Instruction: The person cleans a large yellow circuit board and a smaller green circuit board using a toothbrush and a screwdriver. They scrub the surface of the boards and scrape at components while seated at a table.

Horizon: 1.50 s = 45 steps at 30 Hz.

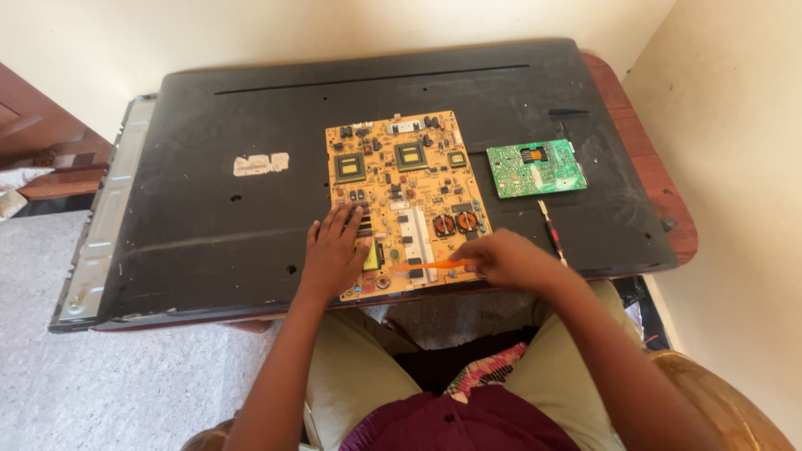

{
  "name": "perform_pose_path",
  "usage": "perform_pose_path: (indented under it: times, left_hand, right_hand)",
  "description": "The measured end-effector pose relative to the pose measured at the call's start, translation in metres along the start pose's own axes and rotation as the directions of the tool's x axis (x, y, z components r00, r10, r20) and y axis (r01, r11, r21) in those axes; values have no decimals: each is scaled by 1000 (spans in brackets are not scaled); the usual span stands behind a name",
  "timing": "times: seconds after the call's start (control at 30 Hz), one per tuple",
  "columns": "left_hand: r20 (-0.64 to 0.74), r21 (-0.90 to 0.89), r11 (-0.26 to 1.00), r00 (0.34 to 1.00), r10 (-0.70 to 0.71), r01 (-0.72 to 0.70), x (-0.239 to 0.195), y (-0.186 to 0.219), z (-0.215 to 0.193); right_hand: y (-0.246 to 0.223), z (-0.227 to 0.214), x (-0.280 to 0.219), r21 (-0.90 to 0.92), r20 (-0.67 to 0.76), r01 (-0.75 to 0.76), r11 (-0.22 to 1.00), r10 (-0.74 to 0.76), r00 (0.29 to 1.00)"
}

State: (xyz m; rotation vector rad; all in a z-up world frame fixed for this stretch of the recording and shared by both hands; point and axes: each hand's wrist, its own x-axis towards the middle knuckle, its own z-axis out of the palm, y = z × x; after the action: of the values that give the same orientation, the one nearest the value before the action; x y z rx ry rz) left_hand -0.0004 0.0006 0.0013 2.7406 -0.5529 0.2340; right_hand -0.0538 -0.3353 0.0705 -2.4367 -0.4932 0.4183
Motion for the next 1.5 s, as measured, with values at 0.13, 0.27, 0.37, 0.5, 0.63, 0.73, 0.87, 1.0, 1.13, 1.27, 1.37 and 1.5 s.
perform_pose_path:
  times: [0.13,0.27,0.37,0.5,0.63,0.73,0.87,1.0,1.13,1.27,1.37,1.5]
  left_hand:
    - [-21,3,1000,1000,-8,8,-5,2,1]
    - [-8,-3,1000,1000,-28,28,-4,2,-3]
    - [-22,-7,1000,1000,-14,14,0,6,-3]
    - [-41,-29,1000,999,-9,8,-6,4,-3]
    - [-46,-18,1000,999,6,-6,-3,5,-2]
    - [-57,-15,1000,998,4,-5,-5,3,0]
    - [-34,-18,1000,999,-10,9,-3,3,0]
    - [-1,1,1000,1000,-15,15,-3,2,-1]
    - [13,-4,1000,999,-29,29,-4,4,3]
    - [-15,-5,1000,1000,-25,25,0,4,-5]
    - [-35,148,989,999,34,-29,-5,19,-10]
    - [29,-17,993,992,121,-120,-18,61,-12]
  right_hand:
    - [17,-17,28,353,197,-83,932,13,980]
    - [19,-19,43,251,275,-107,962,35,961]
    - [19,-17,43,279,374,-209,937,95,923]
    - [13,-18,45,310,334,-210,927,100,937]
    - [14,-29,38,235,263,-224,946,160,952]
    - [17,-31,31,199,227,-207,958,160,960]
    - [22,-33,21,335,246,-263,905,186,951]
    - [17,-39,20,160,207,-184,970,150,967]
    - [14,-39,17,227,233,-249,942,196,953]
    - [18,-41,15,231,215,-198,953,149,965]
    - [29,-34,2,217,159,-256,942,225,961]
    - [20,7,-13,293,-184,-39,955,96,978]
